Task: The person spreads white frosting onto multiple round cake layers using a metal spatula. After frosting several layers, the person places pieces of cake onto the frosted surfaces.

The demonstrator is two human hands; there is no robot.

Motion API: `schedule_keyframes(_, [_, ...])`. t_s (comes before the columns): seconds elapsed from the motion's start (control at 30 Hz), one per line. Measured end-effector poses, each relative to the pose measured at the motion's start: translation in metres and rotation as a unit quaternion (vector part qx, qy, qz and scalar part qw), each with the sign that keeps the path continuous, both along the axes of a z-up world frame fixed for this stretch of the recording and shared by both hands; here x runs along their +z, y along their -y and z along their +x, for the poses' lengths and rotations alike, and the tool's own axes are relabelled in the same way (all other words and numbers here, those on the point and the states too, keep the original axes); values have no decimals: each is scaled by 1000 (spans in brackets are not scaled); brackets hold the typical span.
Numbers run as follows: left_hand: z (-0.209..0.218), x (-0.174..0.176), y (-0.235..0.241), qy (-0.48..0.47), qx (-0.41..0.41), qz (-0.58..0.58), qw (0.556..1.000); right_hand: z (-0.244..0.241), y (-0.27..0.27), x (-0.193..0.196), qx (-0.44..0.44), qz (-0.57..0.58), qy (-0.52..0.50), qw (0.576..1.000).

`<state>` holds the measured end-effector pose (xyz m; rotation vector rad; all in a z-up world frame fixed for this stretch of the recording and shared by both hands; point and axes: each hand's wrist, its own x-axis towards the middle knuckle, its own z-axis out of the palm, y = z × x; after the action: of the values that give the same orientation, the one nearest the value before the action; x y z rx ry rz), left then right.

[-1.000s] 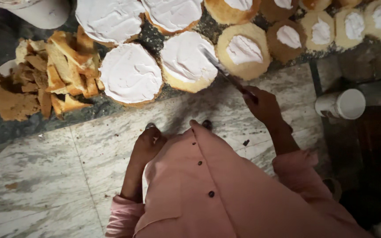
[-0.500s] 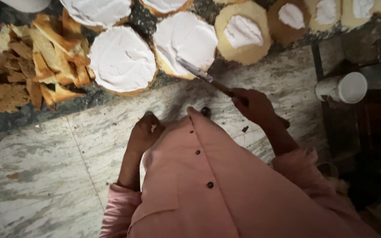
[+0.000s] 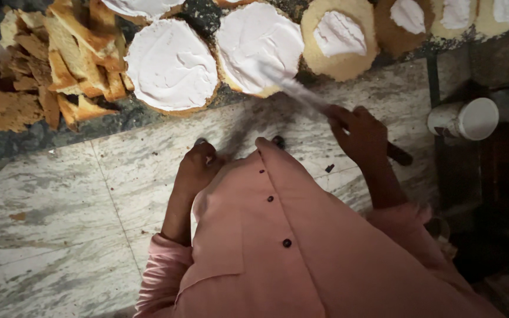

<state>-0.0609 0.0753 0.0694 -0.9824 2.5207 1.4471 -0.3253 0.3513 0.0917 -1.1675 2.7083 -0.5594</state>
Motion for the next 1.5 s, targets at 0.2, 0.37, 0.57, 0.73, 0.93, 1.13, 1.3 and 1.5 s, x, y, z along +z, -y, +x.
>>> schedule_keyframes(0.2, [5,-4,-1,-13,-4,12,1000,32,-14,-39,17,11,-44,999])
schedule_keyframes(0.37, [9,-19,0,-51,11,23,998,31,-38,-53,-81,63,55,993])
schedule_keyframes(0.57, [9,-27,2,-60,-17,3,998,12,-35,-36,-155,-22,255,954])
schedule_keyframes(0.73, [7,-30,-3,-55,-18,-5,998,25,-15,-35,-70,-31,247,966])
schedule_keyframes(0.93, [1,-24,5,-61,-46,-26,997,15,-11,-9,-75,-2,-17,997])
schedule_keyframes(1.13, [-5,-15,1,12,-58,-51,997,12,30,-4,28,-29,165,985])
schedule_keyframes(1.3, [1,-15,5,-16,-31,-45,998,22,4,-8,-43,14,-26,999])
schedule_keyframes(1.5, [11,-35,8,-10,-68,-67,995,41,-14,-49,-19,25,-71,997])
